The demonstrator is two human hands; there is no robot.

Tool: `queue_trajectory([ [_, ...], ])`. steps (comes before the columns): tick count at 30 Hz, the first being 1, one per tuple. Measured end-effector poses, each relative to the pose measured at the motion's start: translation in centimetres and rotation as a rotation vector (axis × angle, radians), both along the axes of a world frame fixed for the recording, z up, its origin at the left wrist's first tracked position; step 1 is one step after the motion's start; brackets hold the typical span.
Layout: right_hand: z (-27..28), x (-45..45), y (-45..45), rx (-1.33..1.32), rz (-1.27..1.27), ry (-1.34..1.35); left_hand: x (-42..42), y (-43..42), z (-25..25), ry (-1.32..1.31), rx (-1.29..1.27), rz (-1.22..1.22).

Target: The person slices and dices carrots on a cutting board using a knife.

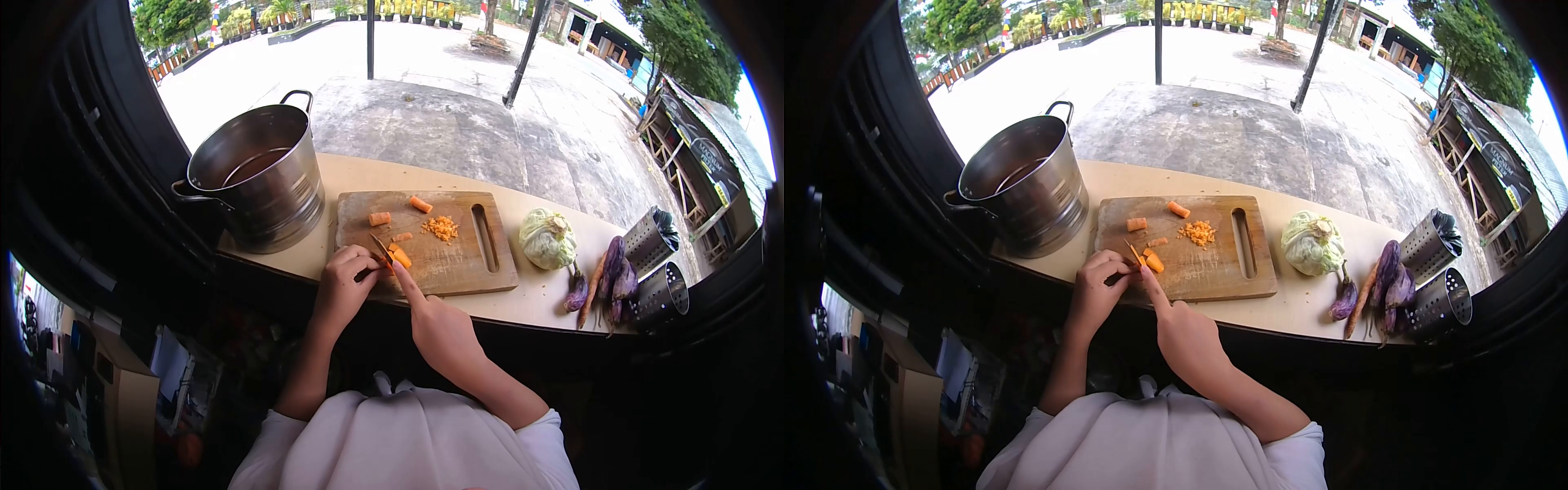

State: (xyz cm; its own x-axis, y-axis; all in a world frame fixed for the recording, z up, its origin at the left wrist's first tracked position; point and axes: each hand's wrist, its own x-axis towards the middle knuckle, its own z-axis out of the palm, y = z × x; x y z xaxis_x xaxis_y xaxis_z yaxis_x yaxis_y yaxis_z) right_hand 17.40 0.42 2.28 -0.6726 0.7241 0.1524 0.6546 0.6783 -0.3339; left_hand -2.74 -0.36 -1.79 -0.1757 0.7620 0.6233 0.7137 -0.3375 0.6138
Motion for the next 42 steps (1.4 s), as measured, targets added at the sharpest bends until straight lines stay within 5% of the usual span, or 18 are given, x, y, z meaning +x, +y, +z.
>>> queue_trajectory([
  [42, 0.6, -1.6, 1.0, 0.004, 0.014, -0.062, -0.3, 0.0, -0.2, 0.018, -0.015, -0.009],
])
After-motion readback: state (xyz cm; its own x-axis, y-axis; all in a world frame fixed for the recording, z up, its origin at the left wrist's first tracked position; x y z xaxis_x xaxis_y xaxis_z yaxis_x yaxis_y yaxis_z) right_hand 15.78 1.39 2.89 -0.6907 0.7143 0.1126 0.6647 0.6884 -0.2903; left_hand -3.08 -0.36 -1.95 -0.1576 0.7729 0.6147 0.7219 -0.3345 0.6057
